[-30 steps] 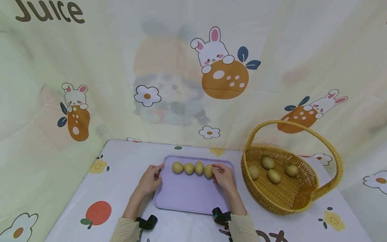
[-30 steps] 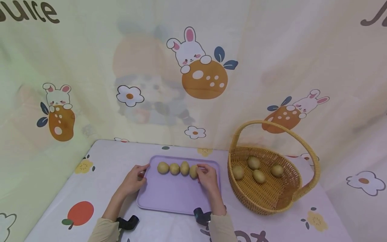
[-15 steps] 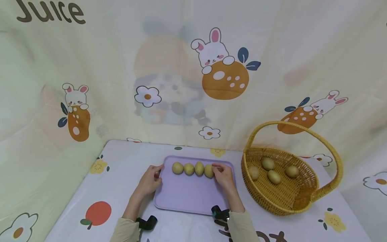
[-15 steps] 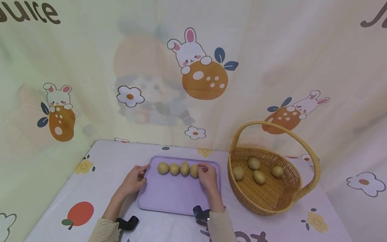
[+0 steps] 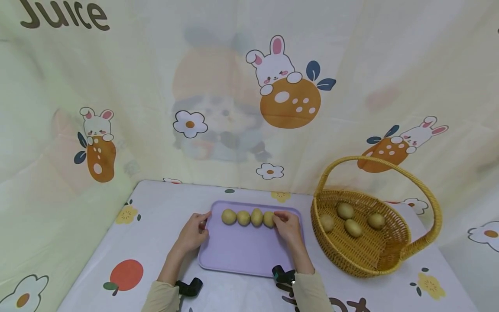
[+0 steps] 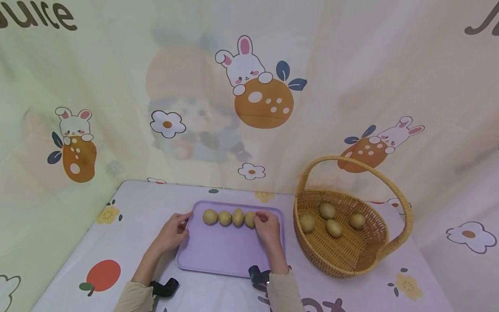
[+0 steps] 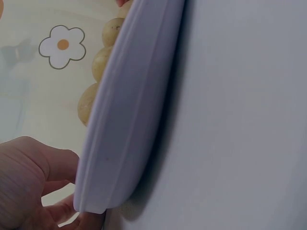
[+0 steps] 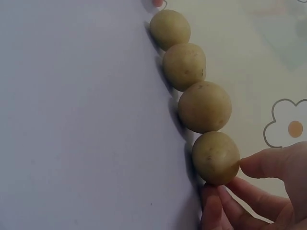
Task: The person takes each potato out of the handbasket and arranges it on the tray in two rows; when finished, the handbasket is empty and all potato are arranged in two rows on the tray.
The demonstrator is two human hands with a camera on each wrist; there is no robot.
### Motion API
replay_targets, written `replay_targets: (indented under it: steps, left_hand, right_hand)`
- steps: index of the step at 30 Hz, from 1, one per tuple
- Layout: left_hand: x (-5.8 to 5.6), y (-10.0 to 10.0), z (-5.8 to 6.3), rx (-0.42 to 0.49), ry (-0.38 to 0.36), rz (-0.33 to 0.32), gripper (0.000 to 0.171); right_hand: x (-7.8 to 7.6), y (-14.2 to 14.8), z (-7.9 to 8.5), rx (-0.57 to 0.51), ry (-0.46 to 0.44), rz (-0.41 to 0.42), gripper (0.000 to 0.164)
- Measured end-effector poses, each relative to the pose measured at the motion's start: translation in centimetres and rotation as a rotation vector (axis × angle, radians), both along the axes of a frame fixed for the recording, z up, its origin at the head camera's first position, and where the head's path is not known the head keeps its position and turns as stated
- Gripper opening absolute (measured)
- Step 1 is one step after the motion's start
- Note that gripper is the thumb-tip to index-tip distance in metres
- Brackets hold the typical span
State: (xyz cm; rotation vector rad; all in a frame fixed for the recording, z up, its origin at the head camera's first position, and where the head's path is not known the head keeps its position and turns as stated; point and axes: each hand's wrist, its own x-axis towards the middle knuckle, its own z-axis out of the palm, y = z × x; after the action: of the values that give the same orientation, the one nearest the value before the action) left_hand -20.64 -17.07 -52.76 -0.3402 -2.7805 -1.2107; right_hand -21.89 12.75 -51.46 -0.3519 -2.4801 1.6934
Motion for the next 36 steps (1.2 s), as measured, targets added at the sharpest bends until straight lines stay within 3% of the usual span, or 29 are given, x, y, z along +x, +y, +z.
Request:
replay_targets:
  steps: [15, 20, 26, 29, 36]
  left_hand:
    - [0.1, 0.0, 0.0, -0.001, -0.015, 0.002, 0.058]
    - [0.1, 0.0, -0.1, -0.01, -0.017, 0.002, 0.058]
    - [0.0, -0.1, -0.4, -0.001, -0.007, -0.002, 0.058]
    - [0.0, -0.1, -0.5, 0.0, 0.005, -0.002, 0.058]
    - [0.2, 0.1, -0.2, 0.002, 0.014, -0.002, 0.058]
  right_hand:
    - [0.5, 1.4, 2.0, 0.141, 0.009, 0.011, 0.03]
    - [0.7, 2.8, 4.4, 0.145, 0.049, 0.044, 0.03]
    - [0.8, 5.5, 8.3, 0.038, 0.09, 0.017, 0.031]
    - [1.1, 7.3, 9.4, 0.017, 0.076, -0.005, 0.035]
    - [1.7, 10.9, 8.5, 0.124, 0.001, -0.065, 0.04]
